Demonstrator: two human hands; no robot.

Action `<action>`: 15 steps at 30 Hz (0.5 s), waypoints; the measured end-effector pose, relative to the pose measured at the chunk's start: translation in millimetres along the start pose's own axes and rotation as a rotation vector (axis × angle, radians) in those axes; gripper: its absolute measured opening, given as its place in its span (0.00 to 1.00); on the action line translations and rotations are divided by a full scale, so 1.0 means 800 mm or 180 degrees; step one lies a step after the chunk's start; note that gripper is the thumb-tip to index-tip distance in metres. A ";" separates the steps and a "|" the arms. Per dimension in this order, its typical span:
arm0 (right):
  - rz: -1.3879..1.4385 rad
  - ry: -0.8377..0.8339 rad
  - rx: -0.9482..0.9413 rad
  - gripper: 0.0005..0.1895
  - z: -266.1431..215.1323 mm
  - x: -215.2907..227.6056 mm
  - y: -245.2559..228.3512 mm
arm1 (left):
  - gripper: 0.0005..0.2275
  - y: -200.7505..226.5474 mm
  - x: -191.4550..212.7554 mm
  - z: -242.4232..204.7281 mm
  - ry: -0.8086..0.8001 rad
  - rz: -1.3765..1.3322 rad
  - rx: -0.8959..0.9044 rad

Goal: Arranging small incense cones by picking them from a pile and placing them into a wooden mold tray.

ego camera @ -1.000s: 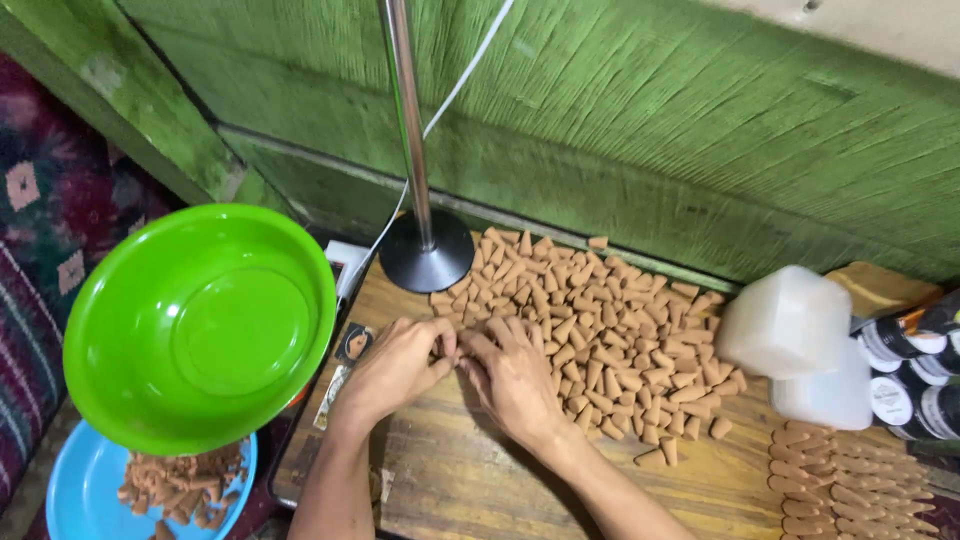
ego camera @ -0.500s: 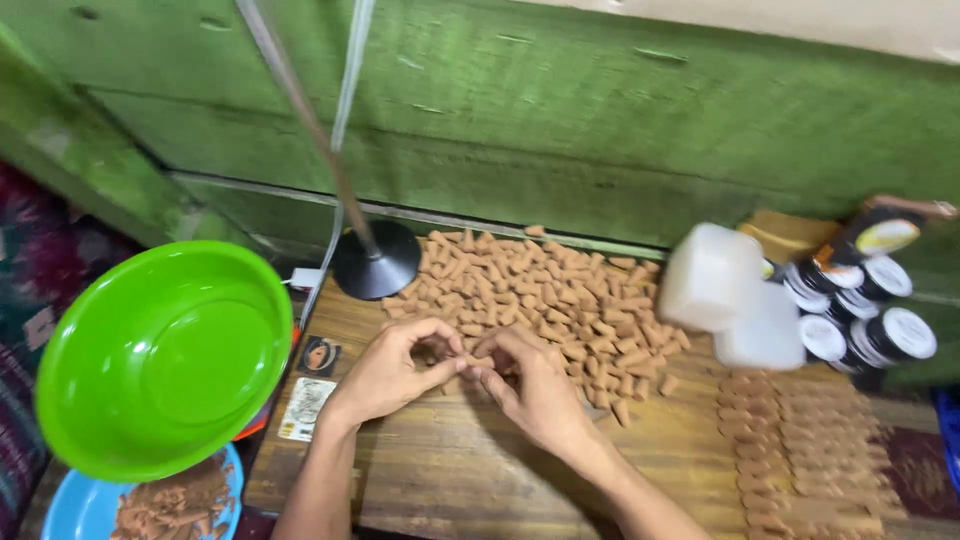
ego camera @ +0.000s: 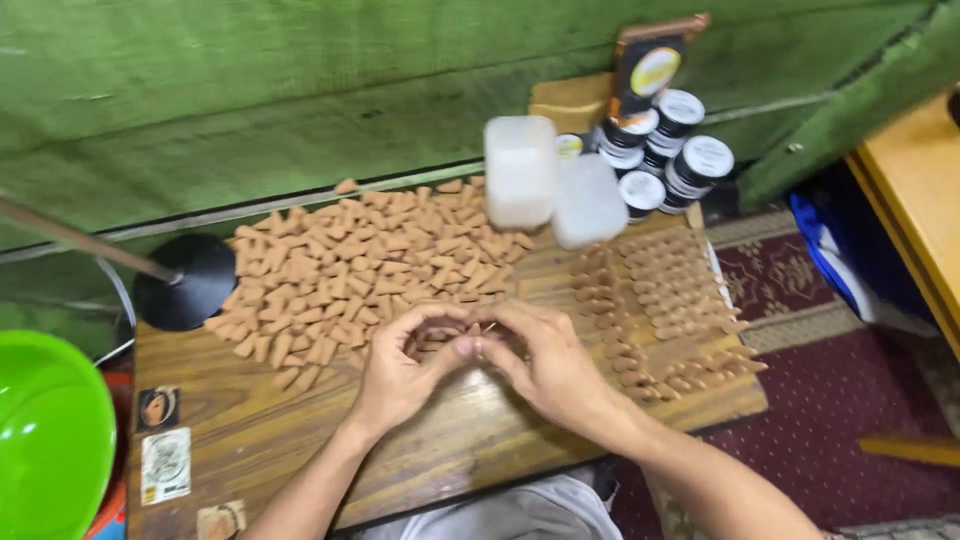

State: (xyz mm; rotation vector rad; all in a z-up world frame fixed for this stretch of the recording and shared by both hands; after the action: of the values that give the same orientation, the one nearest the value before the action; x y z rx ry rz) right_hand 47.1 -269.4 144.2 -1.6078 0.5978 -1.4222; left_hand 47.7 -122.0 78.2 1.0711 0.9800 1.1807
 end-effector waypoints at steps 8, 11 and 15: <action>-0.0234 0.0270 -0.0163 0.07 -0.041 0.081 0.085 | 0.18 -0.016 -0.103 0.015 -0.0326 0.0070 -0.0275; -0.0371 0.0397 -0.0198 0.07 -0.049 0.105 0.104 | 0.16 -0.025 -0.134 0.020 -0.0438 0.0259 -0.0357; -0.0682 0.0368 -0.0196 0.06 -0.051 0.123 0.108 | 0.13 -0.056 -0.156 0.023 -0.0395 0.0565 -0.0410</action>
State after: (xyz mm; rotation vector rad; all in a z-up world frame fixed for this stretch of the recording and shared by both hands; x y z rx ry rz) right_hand 47.4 -405.0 121.4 -1.6866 0.5528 -1.6777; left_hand 59.4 -250.4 42.5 1.1310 0.7144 1.2868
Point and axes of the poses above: each hand's wrist, its own z-axis towards the middle knuckle, its own x-axis out of the back of the hand, y = z × x, the point moved 8 cm from there along z, towards the middle knuckle, and after that the axes turned 8 degrees about -x, right-handed, at the moved point
